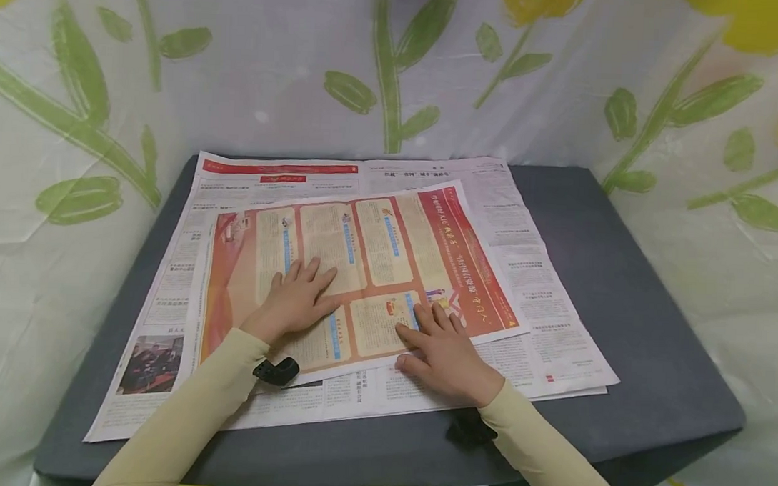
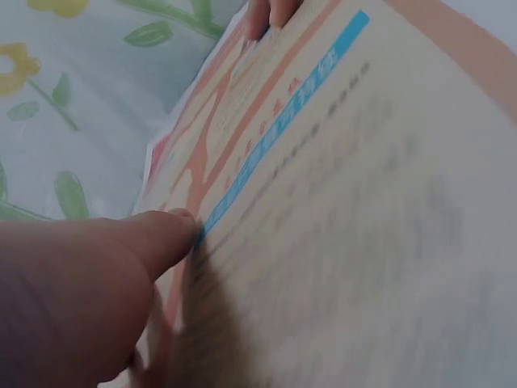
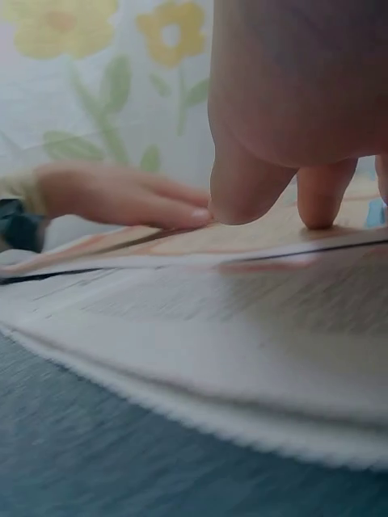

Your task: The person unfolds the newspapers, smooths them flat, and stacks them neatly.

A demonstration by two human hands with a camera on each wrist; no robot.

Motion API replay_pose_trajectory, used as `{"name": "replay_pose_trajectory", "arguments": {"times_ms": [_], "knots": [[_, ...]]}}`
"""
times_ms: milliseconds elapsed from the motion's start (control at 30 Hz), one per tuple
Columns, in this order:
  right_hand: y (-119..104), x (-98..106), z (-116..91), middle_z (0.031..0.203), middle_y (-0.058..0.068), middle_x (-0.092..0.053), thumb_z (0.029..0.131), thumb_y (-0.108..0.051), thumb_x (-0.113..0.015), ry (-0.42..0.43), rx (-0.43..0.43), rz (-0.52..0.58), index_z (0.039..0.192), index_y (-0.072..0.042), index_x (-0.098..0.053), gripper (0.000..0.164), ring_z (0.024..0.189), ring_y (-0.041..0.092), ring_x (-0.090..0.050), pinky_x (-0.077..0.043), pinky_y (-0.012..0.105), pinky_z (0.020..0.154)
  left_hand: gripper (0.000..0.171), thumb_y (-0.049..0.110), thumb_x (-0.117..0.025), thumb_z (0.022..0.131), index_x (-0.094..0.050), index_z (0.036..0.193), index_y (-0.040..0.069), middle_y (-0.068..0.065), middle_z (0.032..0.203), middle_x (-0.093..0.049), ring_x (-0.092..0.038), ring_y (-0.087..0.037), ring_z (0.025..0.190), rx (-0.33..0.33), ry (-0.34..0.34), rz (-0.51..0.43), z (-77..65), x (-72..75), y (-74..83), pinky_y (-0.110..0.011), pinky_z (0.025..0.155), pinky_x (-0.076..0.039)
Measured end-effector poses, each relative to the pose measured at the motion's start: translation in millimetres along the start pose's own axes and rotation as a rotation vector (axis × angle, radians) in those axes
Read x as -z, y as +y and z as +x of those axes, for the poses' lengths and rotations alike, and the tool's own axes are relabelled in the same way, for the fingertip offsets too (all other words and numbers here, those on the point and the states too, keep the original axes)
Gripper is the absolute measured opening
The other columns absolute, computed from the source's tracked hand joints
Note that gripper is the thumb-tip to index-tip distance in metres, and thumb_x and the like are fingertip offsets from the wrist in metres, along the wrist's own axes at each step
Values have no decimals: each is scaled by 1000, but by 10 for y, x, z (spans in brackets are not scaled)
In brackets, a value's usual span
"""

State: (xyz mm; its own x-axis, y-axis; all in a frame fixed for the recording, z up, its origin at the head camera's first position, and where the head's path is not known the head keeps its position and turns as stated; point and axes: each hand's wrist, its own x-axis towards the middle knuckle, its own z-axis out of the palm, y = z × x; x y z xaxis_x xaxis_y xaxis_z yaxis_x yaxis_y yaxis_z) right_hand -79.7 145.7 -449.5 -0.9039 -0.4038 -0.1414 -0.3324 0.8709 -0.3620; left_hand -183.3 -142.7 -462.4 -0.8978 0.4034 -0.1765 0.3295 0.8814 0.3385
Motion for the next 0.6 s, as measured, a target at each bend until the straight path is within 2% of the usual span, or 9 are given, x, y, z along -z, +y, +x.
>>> {"name": "replay_pose_trajectory", "arguments": {"times_ms": [200, 367, 600], "knots": [[86, 116, 56, 167, 23, -28, 98, -47, -62, -18, -32, -7, 151, -19, -53, 60, 155, 53, -15, -14, 73, 121, 67, 49, -50, 104, -37, 160, 15, -24, 167, -24, -16, -57, 152, -27, -6, 45, -195, 13, 5, -78, 115, -17], [201, 199, 163, 165, 26, -29, 100, -45, -59, -1, -36, -39, 151, -16, -52, 59, 153, 56, -17, -16, 75, 119, 64, 47, -52, 103, -43, 157, 14, -27, 164, -31, -20, -60, 150, -46, 21, 70, -336, -11, 52, -77, 114, -19], [370, 283, 417, 164, 27, -31, 99, -50, -59, 42, -94, -91, 153, -17, -49, 64, 151, 56, -22, -19, 75, 117, 63, 46, -58, 101, -47, 153, 13, -30, 160, -36, -27, -61, 147, -75, 70, 78, -515, -153, 186, -77, 114, -22]]}}
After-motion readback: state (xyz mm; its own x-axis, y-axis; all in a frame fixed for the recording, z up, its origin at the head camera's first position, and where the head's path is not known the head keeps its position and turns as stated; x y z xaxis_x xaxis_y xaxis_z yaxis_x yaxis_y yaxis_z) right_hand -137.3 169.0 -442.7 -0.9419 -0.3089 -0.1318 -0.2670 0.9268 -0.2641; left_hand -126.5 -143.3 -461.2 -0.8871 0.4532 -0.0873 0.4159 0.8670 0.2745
